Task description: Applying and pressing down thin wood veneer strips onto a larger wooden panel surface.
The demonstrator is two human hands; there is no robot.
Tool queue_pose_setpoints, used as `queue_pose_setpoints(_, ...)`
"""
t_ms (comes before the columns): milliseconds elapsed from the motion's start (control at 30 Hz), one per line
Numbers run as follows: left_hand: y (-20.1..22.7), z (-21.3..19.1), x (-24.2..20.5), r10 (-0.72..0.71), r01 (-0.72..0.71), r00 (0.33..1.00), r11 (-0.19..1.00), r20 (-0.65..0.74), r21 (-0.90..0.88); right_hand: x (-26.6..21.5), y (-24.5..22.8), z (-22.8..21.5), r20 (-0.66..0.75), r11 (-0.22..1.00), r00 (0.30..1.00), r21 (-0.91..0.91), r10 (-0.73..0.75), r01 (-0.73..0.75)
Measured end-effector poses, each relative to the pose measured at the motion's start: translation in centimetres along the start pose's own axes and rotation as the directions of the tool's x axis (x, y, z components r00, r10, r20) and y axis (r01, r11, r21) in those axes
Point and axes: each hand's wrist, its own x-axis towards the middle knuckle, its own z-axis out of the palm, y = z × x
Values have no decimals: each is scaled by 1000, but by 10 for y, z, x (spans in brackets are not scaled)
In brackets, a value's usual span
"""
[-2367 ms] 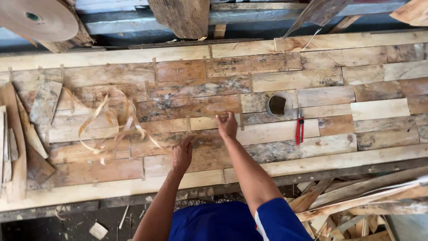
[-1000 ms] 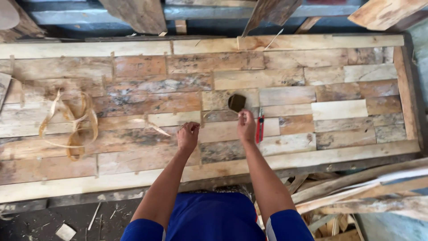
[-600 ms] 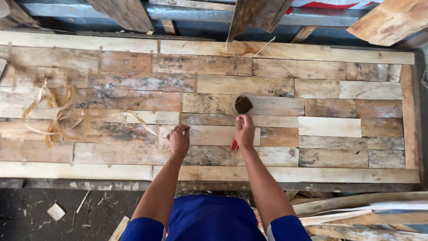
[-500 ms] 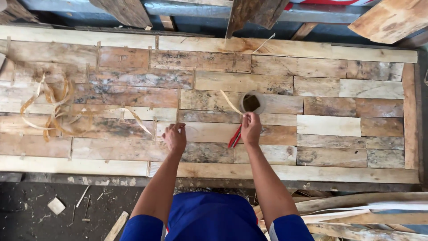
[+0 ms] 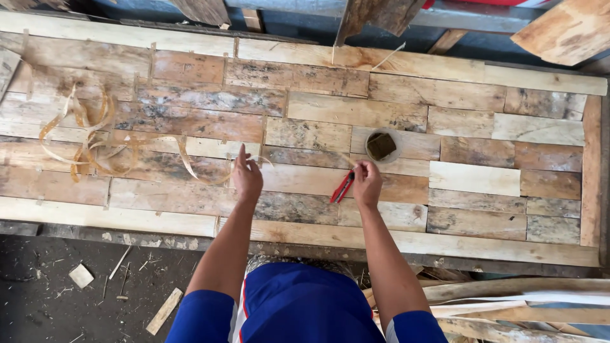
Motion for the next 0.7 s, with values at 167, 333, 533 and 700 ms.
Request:
queue_pose_setpoints(167, 79, 1, -24, 191, -167, 961, 977, 202, -132, -21, -26, 5, 258, 993, 963, -54, -84, 101)
queue_pose_setpoints(333, 117, 20, -62, 613, -626, 726, 777, 312, -69, -36, -49, 7, 453, 976, 877, -62, -160, 210)
queue_pose_setpoints(533, 114, 25, -76, 272, -294, 736, 953, 620, -70, -40, -27, 3, 410, 996, 909, -14, -70, 83)
queue_pose_setpoints(700, 108, 30, -80, 156, -120, 790, 988, 594, -100, -38, -10, 1, 210, 988, 977, -152, 29, 3)
